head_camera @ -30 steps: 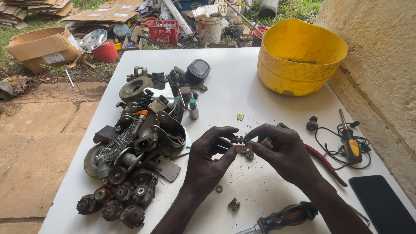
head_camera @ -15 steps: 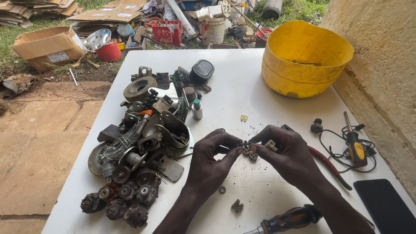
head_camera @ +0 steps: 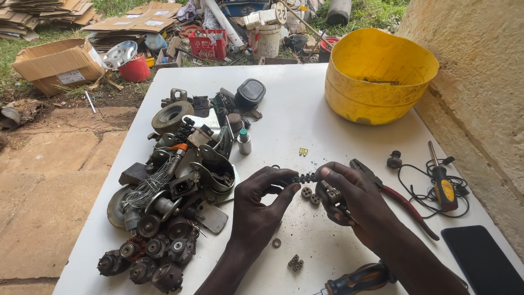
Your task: Disassembling and inspecting small mechanical components, including gears and a small motor, using hand tools.
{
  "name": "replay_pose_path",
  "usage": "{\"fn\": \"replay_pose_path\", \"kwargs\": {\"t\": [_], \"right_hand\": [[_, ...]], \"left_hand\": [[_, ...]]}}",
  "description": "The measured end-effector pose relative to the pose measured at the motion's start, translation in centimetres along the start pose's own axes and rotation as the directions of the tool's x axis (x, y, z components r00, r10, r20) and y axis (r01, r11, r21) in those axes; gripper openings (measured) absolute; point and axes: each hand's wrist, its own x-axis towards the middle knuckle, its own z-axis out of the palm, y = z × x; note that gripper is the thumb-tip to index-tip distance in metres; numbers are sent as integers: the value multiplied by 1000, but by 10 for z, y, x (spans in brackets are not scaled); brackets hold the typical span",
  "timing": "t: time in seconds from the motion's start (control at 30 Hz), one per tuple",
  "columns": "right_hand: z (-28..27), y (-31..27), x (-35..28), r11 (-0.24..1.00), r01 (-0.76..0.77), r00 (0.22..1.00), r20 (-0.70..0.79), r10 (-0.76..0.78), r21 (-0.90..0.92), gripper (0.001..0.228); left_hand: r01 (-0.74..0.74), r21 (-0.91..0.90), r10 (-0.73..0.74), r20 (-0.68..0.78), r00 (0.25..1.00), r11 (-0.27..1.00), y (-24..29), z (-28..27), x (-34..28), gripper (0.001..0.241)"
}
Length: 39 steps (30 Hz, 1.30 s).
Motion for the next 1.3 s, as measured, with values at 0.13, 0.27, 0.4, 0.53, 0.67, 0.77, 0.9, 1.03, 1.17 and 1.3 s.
{"fn": "replay_pose_path", "kwargs": {"t": [0.13,0.27,0.4,0.53,0.67,0.77,0.9,1.03,1.17,1.3], "right_hand": [[12,-8,-8,994,-102,994,-44,101,-25,19],[11,-4,-11,1000,-16,998,56,18,-27,18],[-12,-12,2,986,63,994,82,-77,157,8],[-54,-85,31,911,164,986,-66,-151,377,7],[-77,-161,71,878,479,876,-54,-479,-23,36],[-108,-178,140,704,437,835,-37,-548,-560,26],[-138,-169,206,433,34,999,18,-41,-901,20],[-101,-167,177,51,-109,975,-96,203,-993,46],[-102,-169,176,85,-85,981,-68,181,-993,49],[-118,-180,168,106,16,996,25,88,-994,54]], "left_hand": [[-16,-31,18,53,998,999,-1,0,0,15],[-53,-72,63,142,988,996,-4,3,-4,23],[-52,-12,54,138,989,999,1,2,-3,33],[-24,44,20,87,996,999,0,-3,0,21],[124,30,-126,88,988,992,-6,-4,2,23],[195,-30,-190,121,974,980,-7,-3,1,26],[220,-4,-219,116,969,975,-7,-3,0,23],[214,-48,-207,127,970,976,-11,-4,0,22],[208,-41,-200,148,969,977,-11,-3,-1,22],[185,-14,-181,155,971,983,-10,1,-2,23]]}}
